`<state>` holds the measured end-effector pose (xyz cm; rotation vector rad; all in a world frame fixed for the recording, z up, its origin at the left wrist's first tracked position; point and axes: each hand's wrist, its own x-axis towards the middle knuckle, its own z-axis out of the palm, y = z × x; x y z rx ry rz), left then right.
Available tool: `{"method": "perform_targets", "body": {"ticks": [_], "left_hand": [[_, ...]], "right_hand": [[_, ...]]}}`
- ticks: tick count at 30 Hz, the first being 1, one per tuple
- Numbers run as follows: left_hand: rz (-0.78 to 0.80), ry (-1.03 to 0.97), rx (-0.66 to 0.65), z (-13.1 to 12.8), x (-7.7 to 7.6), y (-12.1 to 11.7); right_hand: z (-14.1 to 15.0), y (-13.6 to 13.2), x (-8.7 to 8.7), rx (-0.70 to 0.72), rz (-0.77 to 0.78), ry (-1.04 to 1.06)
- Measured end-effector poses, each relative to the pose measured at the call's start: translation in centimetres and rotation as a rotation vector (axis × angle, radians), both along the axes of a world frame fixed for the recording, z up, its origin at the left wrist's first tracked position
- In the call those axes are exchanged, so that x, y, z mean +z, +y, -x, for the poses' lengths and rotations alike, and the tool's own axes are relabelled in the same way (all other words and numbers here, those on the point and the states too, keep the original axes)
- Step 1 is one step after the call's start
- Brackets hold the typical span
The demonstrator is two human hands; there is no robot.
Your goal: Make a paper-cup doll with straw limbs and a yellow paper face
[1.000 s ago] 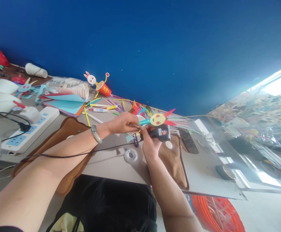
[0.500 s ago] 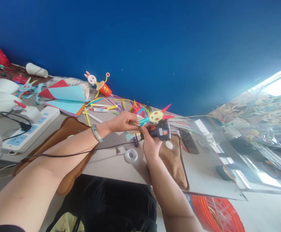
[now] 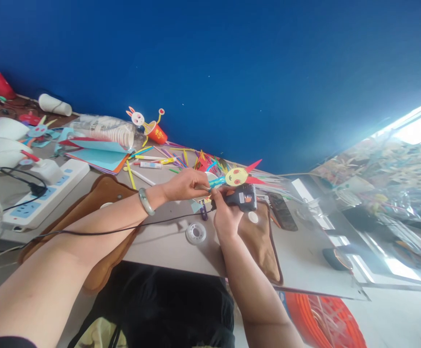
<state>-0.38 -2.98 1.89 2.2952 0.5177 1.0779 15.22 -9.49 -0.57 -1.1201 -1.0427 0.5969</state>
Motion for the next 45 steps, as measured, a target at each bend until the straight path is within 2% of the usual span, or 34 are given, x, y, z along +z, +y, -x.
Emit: {"method": "perform_targets", "body": {"ticks": [7,12,21,35,45], "left_hand": [[0.174,0.004,0.011,0.1,0.1,0.3],[0.21,0.01,0.033,0.3,-0.3,0.8],[0.127,0.002,0.055,0.2,-0.2,0.7],[-0.114,0.055,0.07,0.1,0.2,-0.2],[-0.146,0.065,0.076,-0.1,0.1,-0.6]], "right_hand": [[-0.1,0.3,-0.4,0.015,-0.029,0.068],[-0.3,0.0,-0.2,0.021,-0.01,-0.016],[-0.5,0.1,-0.3,0.008,-0.037,-0.074],[-0.2,-0.1,0.1,-0.003,-0.005,-0.045],[-0.2,-0.1,0.3,-0.013,0.003,-0.006]]}}
